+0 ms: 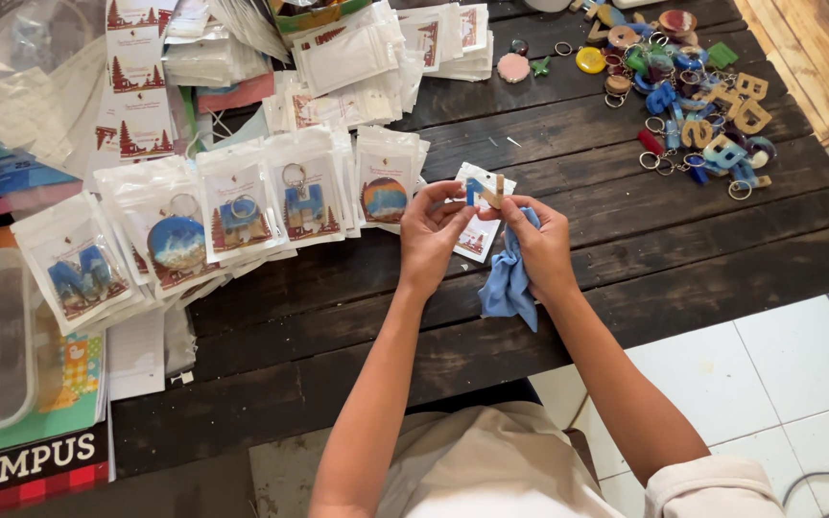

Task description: The person wipes small keychain charms with a blue cloth, then inserts each into a small plastic bag with a printed card. The person seals the bags and places them in a growing stack on the table.

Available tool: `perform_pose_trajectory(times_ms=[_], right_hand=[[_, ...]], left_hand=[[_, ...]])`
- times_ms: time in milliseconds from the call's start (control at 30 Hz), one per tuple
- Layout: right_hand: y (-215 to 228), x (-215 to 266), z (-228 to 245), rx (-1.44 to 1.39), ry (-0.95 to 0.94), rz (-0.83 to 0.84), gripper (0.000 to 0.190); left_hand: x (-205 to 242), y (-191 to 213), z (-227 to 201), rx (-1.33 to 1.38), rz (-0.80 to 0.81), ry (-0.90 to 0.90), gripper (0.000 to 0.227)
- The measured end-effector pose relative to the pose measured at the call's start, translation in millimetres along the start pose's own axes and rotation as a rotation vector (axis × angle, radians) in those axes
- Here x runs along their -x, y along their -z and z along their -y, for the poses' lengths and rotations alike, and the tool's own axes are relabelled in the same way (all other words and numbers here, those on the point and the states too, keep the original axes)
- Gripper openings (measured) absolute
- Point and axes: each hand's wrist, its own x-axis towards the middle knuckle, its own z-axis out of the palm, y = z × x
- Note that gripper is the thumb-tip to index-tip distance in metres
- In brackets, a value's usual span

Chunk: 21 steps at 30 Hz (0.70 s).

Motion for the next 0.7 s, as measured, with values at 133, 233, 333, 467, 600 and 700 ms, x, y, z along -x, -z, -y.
perform_pose_trajectory(times_ms=[133, 233, 333, 467, 600, 700], right_hand=[[4, -2, -4, -0.012, 0.004, 0.036, 0.019], [4, 0, 1, 0.003, 0.009, 0.067, 0.017], [4, 2, 3, 0.006, 0.011, 0.076, 0.016], [3, 3, 6, 0.032, 0.038, 0.099, 0.016], [8, 0, -3, 0.028, 0.051, 0.101, 0.016], [5, 5, 6, 0.06, 0.09, 0.114, 0.015]], left_hand=[[0, -1, -7, 0.044, -0.012, -0.011, 0.045], [0, 1, -5, 0.043, 0.003, -0.046, 0.042], [0, 2, 0, 0.069, -0.002, -0.063, 0.039], [4, -5, -15, 0.07, 0.03, -0.023, 0.038], [4, -5, -11, 0.052, 0.017, -0.002, 0.031], [5, -4, -10, 0.071, 0.006, 0.0, 0.028]])
